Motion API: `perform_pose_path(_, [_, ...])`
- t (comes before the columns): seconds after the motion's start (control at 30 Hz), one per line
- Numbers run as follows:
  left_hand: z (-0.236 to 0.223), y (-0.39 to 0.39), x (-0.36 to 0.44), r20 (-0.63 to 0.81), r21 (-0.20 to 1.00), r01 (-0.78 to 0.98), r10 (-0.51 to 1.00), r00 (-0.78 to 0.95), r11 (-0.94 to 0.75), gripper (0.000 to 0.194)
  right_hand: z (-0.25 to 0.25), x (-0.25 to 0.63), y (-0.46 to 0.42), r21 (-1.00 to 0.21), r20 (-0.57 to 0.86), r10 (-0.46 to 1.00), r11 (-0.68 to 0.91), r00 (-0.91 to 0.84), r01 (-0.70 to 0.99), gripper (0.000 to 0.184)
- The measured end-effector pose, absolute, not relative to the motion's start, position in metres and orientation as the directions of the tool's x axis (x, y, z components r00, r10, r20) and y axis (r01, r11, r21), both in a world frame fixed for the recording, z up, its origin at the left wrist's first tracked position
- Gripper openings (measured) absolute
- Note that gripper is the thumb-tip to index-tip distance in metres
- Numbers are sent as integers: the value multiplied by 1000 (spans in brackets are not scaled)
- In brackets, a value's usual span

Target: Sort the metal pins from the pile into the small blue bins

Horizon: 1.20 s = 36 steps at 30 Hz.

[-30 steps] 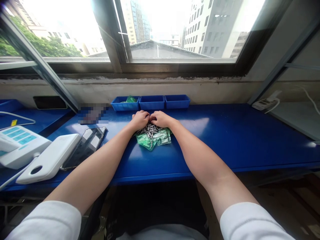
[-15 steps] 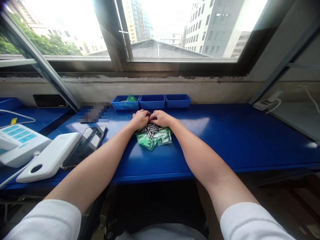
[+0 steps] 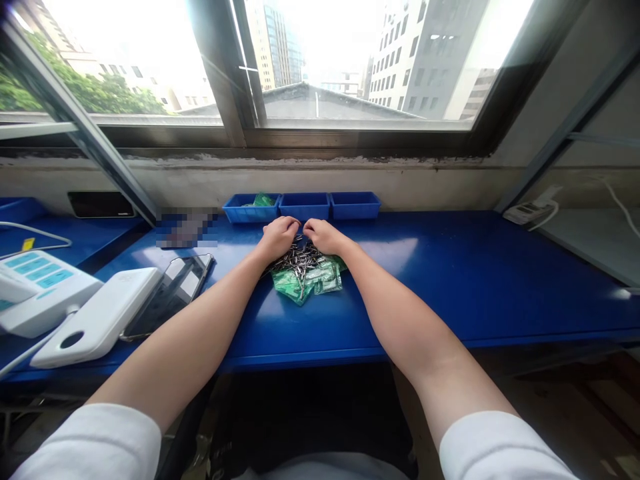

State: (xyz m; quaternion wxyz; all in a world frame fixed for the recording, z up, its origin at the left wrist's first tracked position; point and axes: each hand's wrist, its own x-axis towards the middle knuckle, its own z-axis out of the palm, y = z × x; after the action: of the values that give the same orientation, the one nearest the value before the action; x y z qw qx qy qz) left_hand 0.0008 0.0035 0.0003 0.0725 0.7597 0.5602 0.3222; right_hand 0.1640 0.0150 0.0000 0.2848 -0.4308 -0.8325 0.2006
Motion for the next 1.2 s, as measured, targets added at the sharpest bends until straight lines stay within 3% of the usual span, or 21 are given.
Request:
perform_pose_path(0.13, [5, -2, 2, 497, 551, 669, 840, 216, -498, 28, -3, 169, 20, -704, 351, 873, 484, -338, 520, 19])
perform_pose_path(0.27, [3, -3, 2, 546, 536, 631, 800, 249, -561, 26, -1, 170, 19, -710, 368, 886, 463, -281, 531, 25])
perform_pose_path(0.4, [1, -1, 2, 539, 514, 664, 807, 242, -543, 27, 1, 170, 17, -703, 394, 880, 474, -264, 531, 32])
perform_pose_path(0.6, [2, 1, 1, 505, 495, 725, 837, 208, -479, 29, 8, 170, 12, -861, 417, 879, 463, -231, 210, 25])
perform_pose_path(0.73, [3, 0, 2, 464, 483, 758, 863, 201, -437, 30, 13, 171, 8, -891, 389, 899, 422, -200, 166, 27])
perform_pose_path(0.87, [2, 1, 2, 456, 482, 797, 881, 126, -363, 29, 11, 179, 15, -831, 456, 890, 436, -24, 346, 29])
perform_pose_path(1.03, [0, 4, 1, 400, 469, 833, 911, 96, -294, 30, 4, 198, 24, -529, 561, 824, 284, 78, 800, 42])
perform_pose_path(1.2, [-2, 4, 1, 367, 441, 852, 923, 117, -283, 30, -1, 209, 30, -382, 476, 870, 72, 129, 922, 62])
